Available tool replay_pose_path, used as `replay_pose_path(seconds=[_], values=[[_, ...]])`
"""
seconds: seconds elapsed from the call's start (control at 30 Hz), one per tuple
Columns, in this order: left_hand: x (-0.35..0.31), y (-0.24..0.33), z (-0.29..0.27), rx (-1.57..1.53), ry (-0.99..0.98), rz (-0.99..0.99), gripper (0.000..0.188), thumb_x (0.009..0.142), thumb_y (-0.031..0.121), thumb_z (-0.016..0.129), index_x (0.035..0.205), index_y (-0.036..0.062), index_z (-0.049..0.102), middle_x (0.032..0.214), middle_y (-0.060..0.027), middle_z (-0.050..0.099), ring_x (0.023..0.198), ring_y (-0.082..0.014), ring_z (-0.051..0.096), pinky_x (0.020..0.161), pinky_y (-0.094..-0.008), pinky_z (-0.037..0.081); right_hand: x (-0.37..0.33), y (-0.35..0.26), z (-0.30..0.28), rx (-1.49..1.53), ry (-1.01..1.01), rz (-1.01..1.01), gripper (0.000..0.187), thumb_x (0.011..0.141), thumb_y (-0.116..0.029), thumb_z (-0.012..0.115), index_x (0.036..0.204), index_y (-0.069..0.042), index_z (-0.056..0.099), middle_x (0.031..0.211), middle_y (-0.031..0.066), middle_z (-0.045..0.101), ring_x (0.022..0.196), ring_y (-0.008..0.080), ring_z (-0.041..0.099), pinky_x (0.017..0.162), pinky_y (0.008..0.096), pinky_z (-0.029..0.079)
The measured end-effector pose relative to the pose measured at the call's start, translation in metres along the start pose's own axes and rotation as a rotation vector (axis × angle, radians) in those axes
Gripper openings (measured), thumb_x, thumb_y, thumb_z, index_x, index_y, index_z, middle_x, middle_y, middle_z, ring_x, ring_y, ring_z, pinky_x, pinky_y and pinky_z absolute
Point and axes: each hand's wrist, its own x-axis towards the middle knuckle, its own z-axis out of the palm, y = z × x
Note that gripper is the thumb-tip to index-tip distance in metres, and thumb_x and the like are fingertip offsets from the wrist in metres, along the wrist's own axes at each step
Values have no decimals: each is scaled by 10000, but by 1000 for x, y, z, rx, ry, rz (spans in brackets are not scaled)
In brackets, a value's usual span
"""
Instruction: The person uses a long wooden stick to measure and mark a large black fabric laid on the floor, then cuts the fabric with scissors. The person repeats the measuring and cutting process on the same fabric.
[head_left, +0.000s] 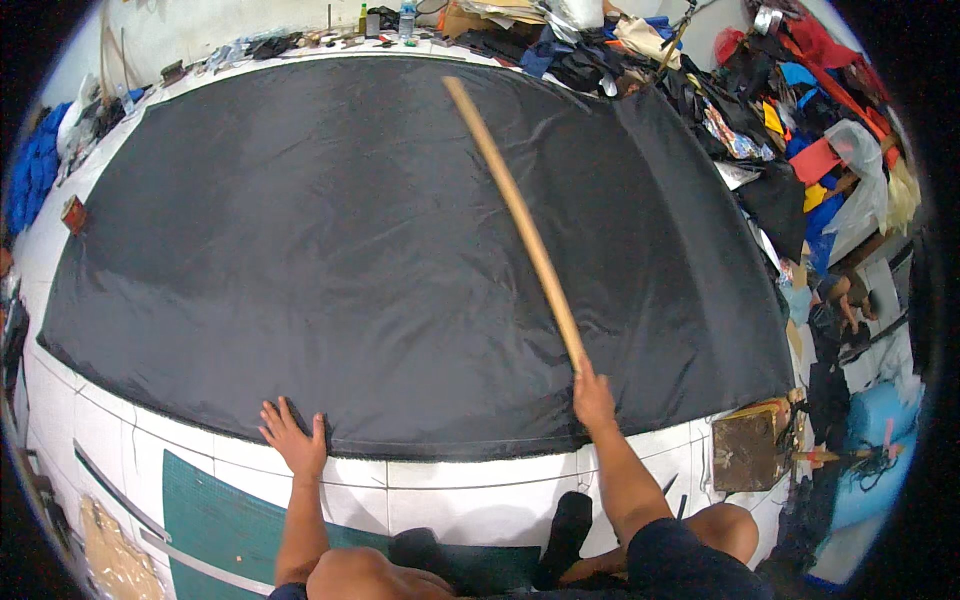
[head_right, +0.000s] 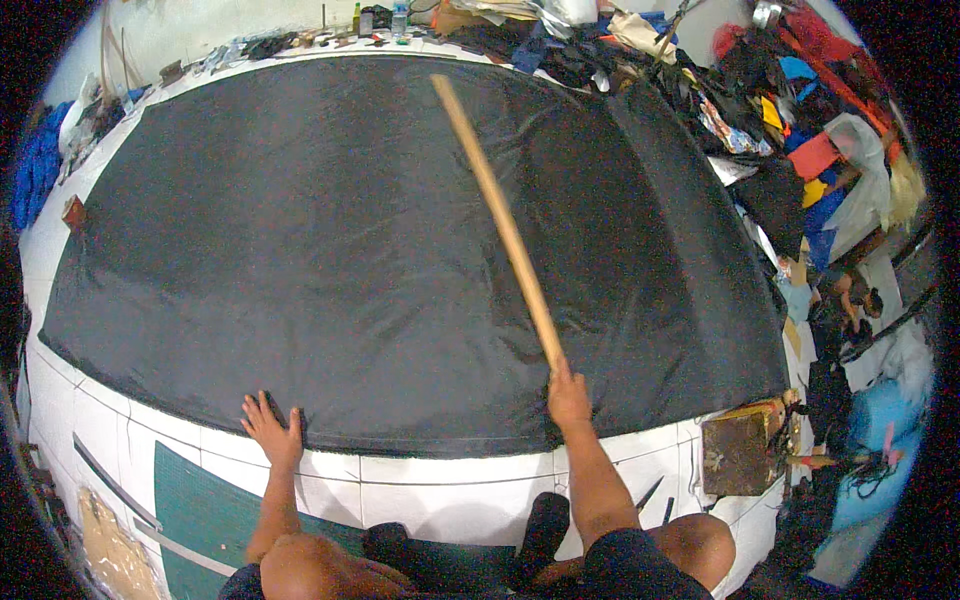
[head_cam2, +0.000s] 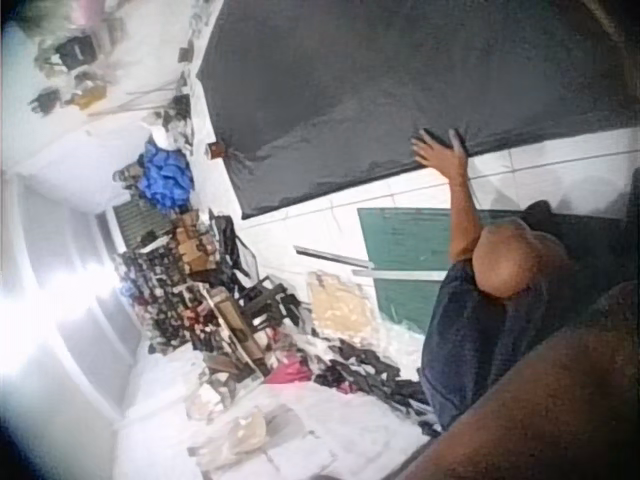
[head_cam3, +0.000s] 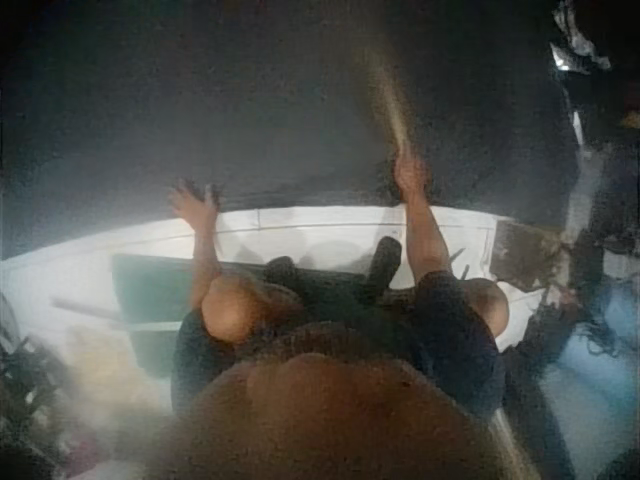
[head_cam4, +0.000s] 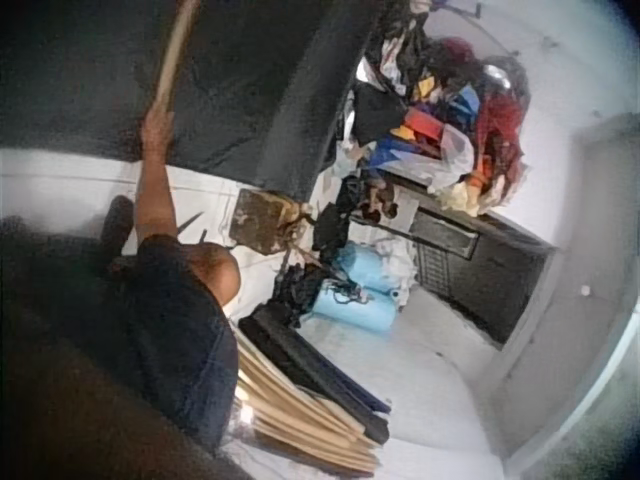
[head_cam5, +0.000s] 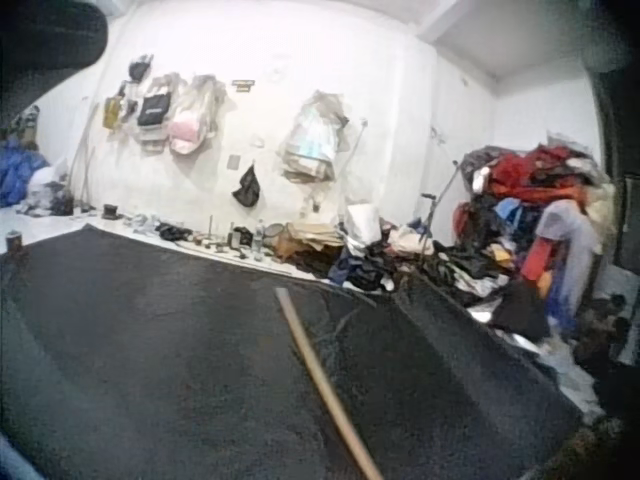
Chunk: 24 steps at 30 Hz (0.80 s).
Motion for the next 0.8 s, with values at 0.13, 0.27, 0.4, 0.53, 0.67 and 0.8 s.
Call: replay_pose_path(seconds=[0.13, 0.27, 0.4, 0.53, 0.67, 0.8], values=[[-6, -1, 14, -145, 118, 68, 645, 894, 361, 630, 1401, 6, 448, 1546, -250, 305, 1466, -438, 204, 1192, -584, 77, 34, 95, -18, 7, 124, 82, 515, 1042, -367, 413, 1535, -248, 323, 1032, 322, 568, 960, 499, 586, 876, 550, 474], [-3, -12, 11, -160, 174, 69, 550, 860, 307, 645, 1299, -5, 532, 1494, -244, 379, 1444, -447, 247, 1183, -614, 86, 47, 73, -50, 44, 278, 135, 513, 1028, -347, 463, 1516, -216, 377, 1026, 313, 573, 963, 488, 582, 870, 536, 469], [-9, -11, 6, -46, 284, 9, 540, 787, 314, 691, 1237, 27, 608, 1473, -216, 422, 1420, -420, 303, 1164, -630, 114, 40, 55, -30, 103, 356, -12, 510, 1009, -299, 519, 1485, -140, 427, 1035, 291, 577, 985, 467, 580, 873, 516, 468], [-9, -10, 11, -131, 326, -37, 572, 780, 338, 730, 1230, 8, 600, 1447, -285, 415, 1385, -501, 301, 1143, -600, 223, 13, -19, -6, 156, 301, -257, 522, 991, -260, 565, 1476, -119, 432, 1041, 232, 572, 953, 424, 580, 849, 493, 477], [-21, -3, 9, -101, 289, -104, 522, 804, 325, 692, 1222, 25, 602, 1422, -257, 456, 1379, -475, 326, 1143, -574, 247, 20, -106, 9, 86, 311, -643, 586, 936, -234, 640, 1475, -136, 430, 1009, 195, 581, 903, 395, 588, 796, 469, 504], [-16, -2, 7, -108, 272, -134, 495, 783, 270, 697, 1220, 54, 608, 1431, -249, 453, 1382, -469, 326, 1140, -554, 255, 6, -193, 43, -230, 20, -764, 614, 900, -196, 659, 1466, -145, 427, 1118, 185, 592, 1004, 370, 587, 862, 490, 469]])
